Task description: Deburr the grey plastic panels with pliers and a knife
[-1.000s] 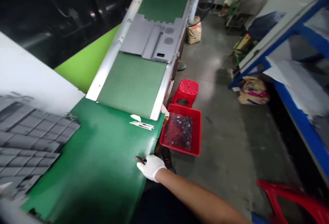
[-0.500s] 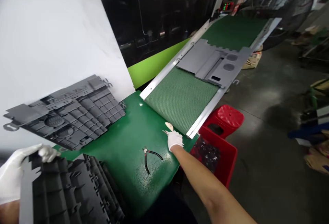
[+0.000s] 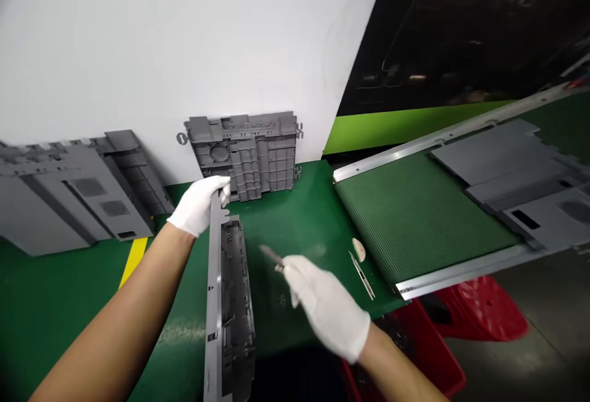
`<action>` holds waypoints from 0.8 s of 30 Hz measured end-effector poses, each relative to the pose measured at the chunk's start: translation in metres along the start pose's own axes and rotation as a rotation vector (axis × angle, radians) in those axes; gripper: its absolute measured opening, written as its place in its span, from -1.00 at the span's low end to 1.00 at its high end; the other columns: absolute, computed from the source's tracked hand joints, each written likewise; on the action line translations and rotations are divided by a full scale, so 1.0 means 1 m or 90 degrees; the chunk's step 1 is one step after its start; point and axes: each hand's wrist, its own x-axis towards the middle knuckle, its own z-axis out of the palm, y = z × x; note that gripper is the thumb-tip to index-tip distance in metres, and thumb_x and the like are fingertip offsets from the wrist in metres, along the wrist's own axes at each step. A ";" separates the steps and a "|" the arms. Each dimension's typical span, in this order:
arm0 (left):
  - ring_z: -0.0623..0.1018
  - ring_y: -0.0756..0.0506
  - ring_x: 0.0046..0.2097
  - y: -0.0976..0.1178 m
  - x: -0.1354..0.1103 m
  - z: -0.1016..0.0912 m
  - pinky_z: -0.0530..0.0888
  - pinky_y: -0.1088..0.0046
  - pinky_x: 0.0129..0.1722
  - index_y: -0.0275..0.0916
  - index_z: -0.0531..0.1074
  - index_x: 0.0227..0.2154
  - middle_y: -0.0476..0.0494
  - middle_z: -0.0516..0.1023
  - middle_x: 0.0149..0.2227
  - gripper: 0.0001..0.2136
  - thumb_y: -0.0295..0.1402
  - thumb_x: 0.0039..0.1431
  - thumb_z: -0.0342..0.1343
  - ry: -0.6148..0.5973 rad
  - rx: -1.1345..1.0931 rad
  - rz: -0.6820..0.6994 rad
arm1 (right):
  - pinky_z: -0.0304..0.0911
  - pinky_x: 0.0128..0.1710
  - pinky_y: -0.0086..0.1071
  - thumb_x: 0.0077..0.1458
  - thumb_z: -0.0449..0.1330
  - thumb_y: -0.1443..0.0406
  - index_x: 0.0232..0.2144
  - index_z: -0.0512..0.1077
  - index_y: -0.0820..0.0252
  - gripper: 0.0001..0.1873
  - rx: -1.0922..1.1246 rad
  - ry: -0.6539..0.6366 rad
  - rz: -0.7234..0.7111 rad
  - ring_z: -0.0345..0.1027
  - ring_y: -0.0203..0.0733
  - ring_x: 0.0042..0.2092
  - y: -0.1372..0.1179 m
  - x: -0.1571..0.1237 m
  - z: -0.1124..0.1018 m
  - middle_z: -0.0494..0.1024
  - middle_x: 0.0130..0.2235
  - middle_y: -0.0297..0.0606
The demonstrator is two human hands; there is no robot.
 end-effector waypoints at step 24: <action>0.30 0.03 -0.52 -0.020 -0.014 -0.030 0.28 0.44 -0.38 -0.24 0.31 -0.65 0.04 0.31 -0.62 -0.72 -0.29 0.14 0.06 0.025 -0.083 0.128 | 0.15 -0.69 -0.24 0.06 0.17 -0.13 -0.51 0.38 -0.11 -0.67 -0.252 -0.007 0.110 0.29 -0.04 -0.56 -0.046 -0.082 0.078 0.36 -0.61 -0.15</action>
